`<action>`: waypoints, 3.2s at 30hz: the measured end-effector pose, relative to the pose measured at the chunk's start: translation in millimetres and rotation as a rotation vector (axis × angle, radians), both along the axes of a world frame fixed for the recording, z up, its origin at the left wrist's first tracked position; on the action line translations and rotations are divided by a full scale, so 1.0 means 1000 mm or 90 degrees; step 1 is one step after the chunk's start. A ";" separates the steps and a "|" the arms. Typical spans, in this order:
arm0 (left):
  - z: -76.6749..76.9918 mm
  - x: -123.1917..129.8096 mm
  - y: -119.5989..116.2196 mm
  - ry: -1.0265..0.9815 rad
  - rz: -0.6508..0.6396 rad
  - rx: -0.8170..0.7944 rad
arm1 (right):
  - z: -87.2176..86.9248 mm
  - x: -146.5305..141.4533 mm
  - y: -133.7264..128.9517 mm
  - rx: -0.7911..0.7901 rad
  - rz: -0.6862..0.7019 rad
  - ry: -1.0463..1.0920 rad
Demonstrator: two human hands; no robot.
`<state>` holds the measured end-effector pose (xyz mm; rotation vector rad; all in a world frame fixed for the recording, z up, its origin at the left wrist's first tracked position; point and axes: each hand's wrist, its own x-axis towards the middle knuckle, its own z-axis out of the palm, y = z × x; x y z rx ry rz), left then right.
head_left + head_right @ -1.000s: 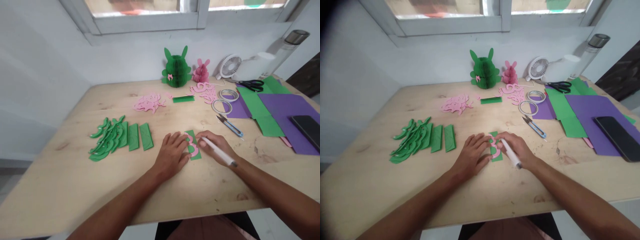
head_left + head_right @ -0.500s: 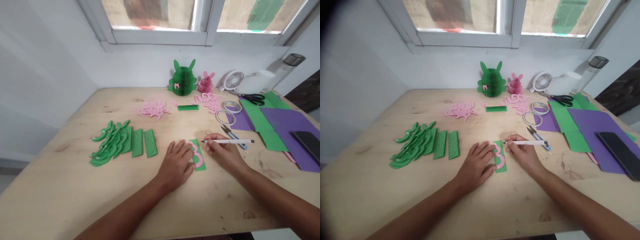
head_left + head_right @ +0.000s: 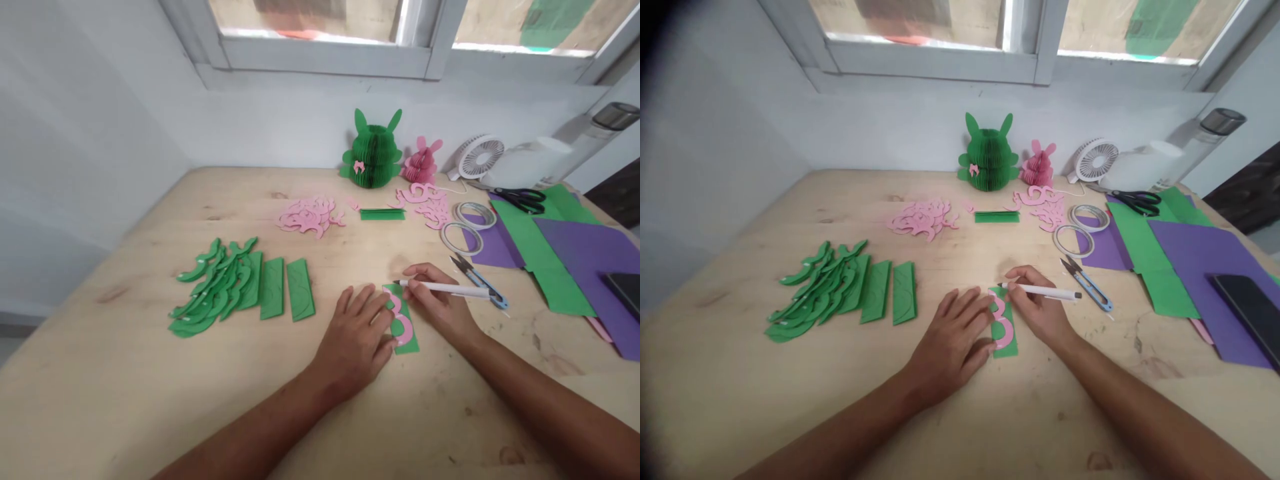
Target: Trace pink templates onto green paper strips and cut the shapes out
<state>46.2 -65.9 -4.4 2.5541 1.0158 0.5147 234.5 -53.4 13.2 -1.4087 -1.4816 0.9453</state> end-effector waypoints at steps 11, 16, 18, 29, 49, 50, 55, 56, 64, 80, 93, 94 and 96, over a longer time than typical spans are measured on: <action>0.001 0.001 0.000 0.001 0.003 0.011 | -0.008 -0.001 -0.003 0.168 0.069 -0.278; 0.000 0.001 0.000 0.001 0.009 0.022 | -0.007 -0.002 -0.004 0.190 0.058 -0.304; -0.001 0.001 0.000 0.003 0.008 0.019 | -0.008 -0.002 -0.004 0.190 0.059 -0.300; 0.001 0.001 0.001 0.003 0.011 0.016 | -0.003 -0.001 0.001 0.093 0.059 -0.153; 0.000 0.001 0.002 0.010 0.013 -0.003 | -0.007 -0.005 0.009 0.019 -0.006 -0.131; 0.000 0.001 0.002 0.009 0.013 -0.001 | -0.007 -0.004 0.009 0.021 -0.007 -0.136; -0.001 0.000 0.002 0.008 0.012 0.002 | -0.007 -0.005 0.010 0.016 -0.009 -0.146; -0.001 0.000 0.002 0.010 0.011 0.001 | -0.007 -0.005 0.010 0.013 -0.008 -0.147; -0.001 0.001 0.002 0.015 0.010 -0.012 | -0.006 -0.005 0.010 0.000 -0.003 -0.152; 0.002 0.001 0.002 0.012 0.014 -0.009 | -0.007 -0.006 0.011 0.001 0.000 -0.153; 0.003 0.001 0.002 0.016 0.013 -0.018 | -0.007 -0.006 0.009 0.007 -0.013 -0.161; 0.003 0.001 0.002 0.016 0.012 -0.019 | -0.007 -0.006 0.009 0.008 -0.013 -0.163; 0.003 0.001 0.002 0.018 0.012 -0.021 | -0.007 -0.006 0.009 0.007 -0.013 -0.163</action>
